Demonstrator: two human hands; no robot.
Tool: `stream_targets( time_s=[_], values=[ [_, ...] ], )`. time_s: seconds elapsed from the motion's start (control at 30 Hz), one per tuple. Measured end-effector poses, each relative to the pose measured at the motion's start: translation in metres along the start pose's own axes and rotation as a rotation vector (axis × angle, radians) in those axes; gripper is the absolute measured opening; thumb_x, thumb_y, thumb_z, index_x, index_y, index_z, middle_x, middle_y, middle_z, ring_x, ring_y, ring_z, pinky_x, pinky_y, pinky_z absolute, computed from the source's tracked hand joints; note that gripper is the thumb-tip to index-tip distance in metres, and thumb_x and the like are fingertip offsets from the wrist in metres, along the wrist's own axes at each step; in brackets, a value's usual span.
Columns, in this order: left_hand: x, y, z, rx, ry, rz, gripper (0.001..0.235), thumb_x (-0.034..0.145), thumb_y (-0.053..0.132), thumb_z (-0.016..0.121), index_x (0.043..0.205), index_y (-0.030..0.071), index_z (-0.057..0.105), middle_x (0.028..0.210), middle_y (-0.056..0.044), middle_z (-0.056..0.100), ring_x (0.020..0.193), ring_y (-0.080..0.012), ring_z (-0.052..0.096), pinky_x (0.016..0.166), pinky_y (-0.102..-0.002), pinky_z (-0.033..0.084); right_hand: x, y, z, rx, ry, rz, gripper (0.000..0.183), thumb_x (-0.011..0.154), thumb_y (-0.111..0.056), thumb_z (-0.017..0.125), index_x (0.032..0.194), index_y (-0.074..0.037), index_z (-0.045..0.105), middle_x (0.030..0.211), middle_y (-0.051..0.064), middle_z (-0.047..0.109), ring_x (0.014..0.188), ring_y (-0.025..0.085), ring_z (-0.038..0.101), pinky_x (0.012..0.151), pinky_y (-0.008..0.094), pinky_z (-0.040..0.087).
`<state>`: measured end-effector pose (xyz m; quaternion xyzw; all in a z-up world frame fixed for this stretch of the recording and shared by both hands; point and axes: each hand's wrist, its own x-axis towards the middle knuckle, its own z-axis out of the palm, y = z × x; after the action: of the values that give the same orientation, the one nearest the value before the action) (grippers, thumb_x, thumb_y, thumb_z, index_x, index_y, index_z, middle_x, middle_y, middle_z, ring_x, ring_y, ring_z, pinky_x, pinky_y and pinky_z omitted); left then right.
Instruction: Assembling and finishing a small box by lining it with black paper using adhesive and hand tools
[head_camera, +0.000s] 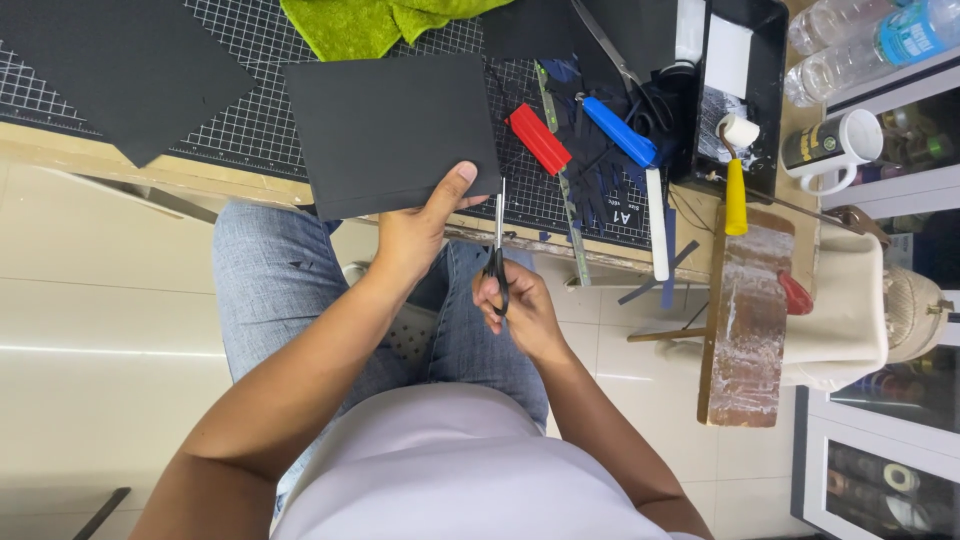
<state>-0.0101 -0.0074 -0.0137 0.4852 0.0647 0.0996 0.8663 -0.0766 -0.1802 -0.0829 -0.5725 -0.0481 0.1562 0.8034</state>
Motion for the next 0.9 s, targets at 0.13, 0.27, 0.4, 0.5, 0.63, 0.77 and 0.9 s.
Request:
stream_targets(
  time_s=[0.13,0.27,0.4,0.5,0.63,0.77,0.9],
  values=[
    [0.001,0.0,-0.003,0.022,-0.009,-0.023,0.033,0.094,0.016,0.079,0.116,-0.006,0.068,0.107,-0.024,0.074,0.09,-0.0344,0.074,0.074,-0.044,0.068,0.0,-0.002,0.001,-0.021,0.015,0.012,0.025,0.098,-0.011,0.069,0.078,0.0,0.06,0.072,0.017,0.063,0.046,0.009,0.047,0.037,0.023,0.047],
    [0.002,-0.006,-0.003,0.001,0.002,-0.005,0.036,0.092,0.013,0.08,0.119,-0.007,0.067,0.109,-0.024,0.074,0.092,-0.035,0.074,0.078,-0.046,0.068,0.0,-0.008,0.004,-0.029,0.041,0.039,0.025,0.098,-0.012,0.07,0.078,0.001,0.06,0.07,0.016,0.062,0.045,0.009,0.045,0.036,0.022,0.044],
    [0.005,-0.012,-0.006,-0.025,-0.007,0.014,0.04,0.093,0.013,0.081,0.123,-0.008,0.066,0.111,-0.024,0.073,0.096,-0.0376,0.072,0.08,-0.049,0.068,0.001,-0.01,0.005,-0.02,0.058,0.036,0.026,0.098,-0.01,0.069,0.076,-0.001,0.059,0.066,0.015,0.059,0.043,0.008,0.043,0.034,0.021,0.042],
    [0.005,-0.018,-0.006,-0.016,-0.006,0.033,0.04,0.093,0.013,0.081,0.124,-0.006,0.066,0.114,-0.024,0.073,0.096,-0.0372,0.072,0.08,-0.05,0.068,0.0,-0.008,0.004,-0.016,0.07,0.037,0.027,0.099,-0.01,0.068,0.076,-0.001,0.058,0.066,0.015,0.059,0.042,0.008,0.042,0.034,0.021,0.042],
    [0.014,-0.013,-0.002,0.007,0.008,-0.002,0.044,0.094,0.016,0.081,0.128,-0.007,0.063,0.112,-0.027,0.073,0.099,-0.0361,0.072,0.08,-0.049,0.068,0.0,-0.003,0.009,0.041,0.082,-0.008,0.027,0.099,-0.011,0.067,0.077,0.001,0.058,0.067,0.017,0.058,0.043,0.009,0.042,0.035,0.022,0.043],
    [0.022,-0.004,-0.004,-0.044,0.029,-0.034,0.044,0.094,0.017,0.08,0.125,-0.01,0.063,0.11,-0.025,0.074,0.098,-0.0349,0.073,0.08,-0.047,0.069,0.001,0.003,0.007,0.056,0.056,-0.029,0.026,0.099,-0.009,0.067,0.078,0.001,0.057,0.069,0.018,0.059,0.044,0.011,0.045,0.036,0.023,0.045],
    [0.011,0.048,-0.028,0.287,-0.288,-0.187,0.049,0.094,0.027,0.072,0.124,-0.011,0.064,0.1,-0.029,0.074,0.087,-0.0314,0.078,0.076,-0.041,0.068,0.004,0.006,0.007,-0.015,0.057,-0.078,0.023,0.097,-0.009,0.07,0.08,0.001,0.059,0.073,0.021,0.063,0.048,0.014,0.051,0.038,0.027,0.051]
  ],
)
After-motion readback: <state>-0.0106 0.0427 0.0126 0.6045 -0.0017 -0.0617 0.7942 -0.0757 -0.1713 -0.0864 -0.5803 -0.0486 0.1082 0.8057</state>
